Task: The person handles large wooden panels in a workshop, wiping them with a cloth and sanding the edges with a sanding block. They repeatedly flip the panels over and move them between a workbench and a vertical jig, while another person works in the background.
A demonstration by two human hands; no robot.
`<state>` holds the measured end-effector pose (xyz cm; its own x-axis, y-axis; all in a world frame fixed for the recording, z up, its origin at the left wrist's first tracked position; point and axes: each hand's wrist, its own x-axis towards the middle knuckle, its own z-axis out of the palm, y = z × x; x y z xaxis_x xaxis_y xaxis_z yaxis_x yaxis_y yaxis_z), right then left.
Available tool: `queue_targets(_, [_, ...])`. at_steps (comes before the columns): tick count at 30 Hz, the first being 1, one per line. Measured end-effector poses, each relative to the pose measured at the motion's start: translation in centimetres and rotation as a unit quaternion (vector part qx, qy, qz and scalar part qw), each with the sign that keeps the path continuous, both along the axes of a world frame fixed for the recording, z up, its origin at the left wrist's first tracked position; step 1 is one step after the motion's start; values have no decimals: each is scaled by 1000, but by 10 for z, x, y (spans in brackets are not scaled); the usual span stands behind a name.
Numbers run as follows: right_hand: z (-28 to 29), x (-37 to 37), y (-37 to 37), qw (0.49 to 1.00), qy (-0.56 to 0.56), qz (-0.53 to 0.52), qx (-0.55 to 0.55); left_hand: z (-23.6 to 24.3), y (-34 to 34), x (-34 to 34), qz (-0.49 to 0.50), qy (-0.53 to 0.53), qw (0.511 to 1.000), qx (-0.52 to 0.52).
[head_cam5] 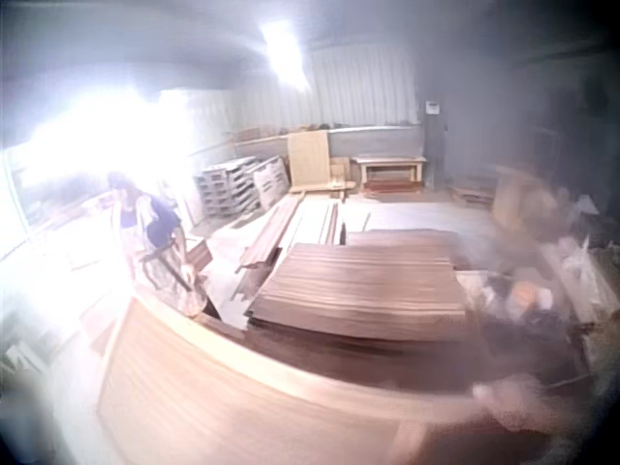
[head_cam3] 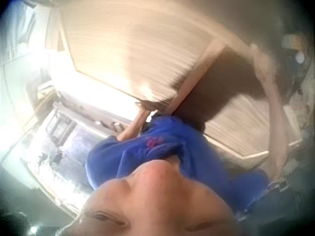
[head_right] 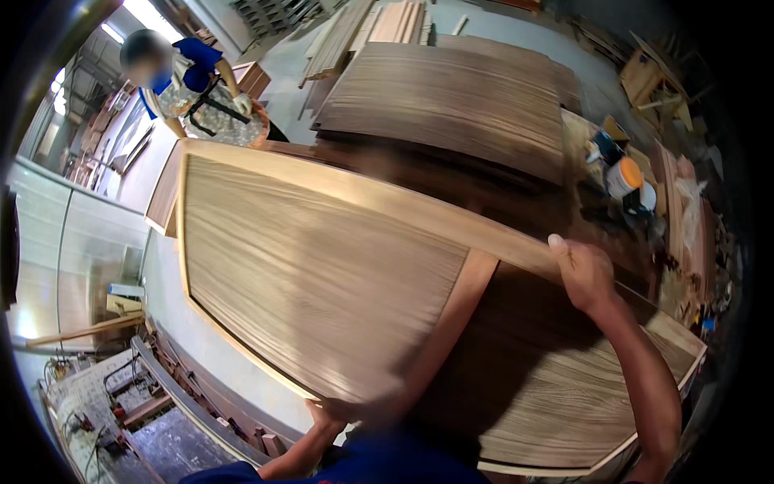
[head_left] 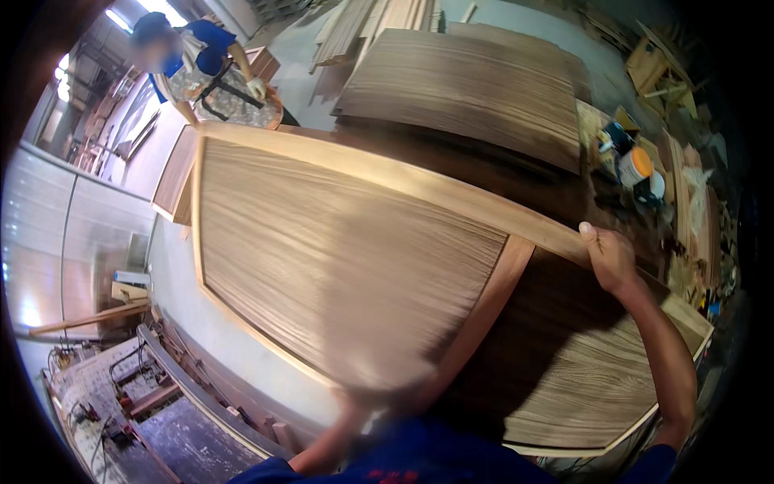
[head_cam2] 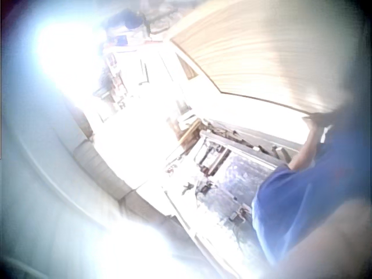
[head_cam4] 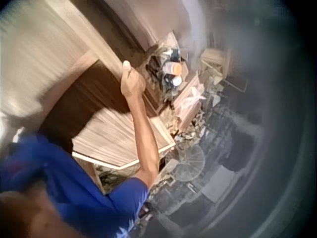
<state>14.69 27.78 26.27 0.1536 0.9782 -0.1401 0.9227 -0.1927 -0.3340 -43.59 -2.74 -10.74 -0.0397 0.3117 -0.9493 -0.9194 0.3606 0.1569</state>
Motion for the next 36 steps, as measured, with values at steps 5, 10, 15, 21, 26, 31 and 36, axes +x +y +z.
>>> queue_targets(5, [-123,37,55,993,-9,-27,-115,-51,-29,-5,-88,216,971,46])
queue_targets(10, [-203,79,76,986,-4,-16,-165,21,42,39,-75,130,989,-3])
queue_targets(15, [-225,65,120,977,43,-19,-210,2,49,11,-117,131,984,-21])
queue_targets(21, [-258,91,138,984,31,6,-174,16,84,44,-134,87,987,24])
queue_targets(26, [-244,89,162,989,-120,78,-25,20,109,29,-250,229,936,-91])
queue_targets(31, [-190,62,95,989,-77,83,97,43,120,13,-553,364,744,-89])
queue_targets(36, [-171,8,-79,983,123,0,135,38,150,29,-558,271,768,162])
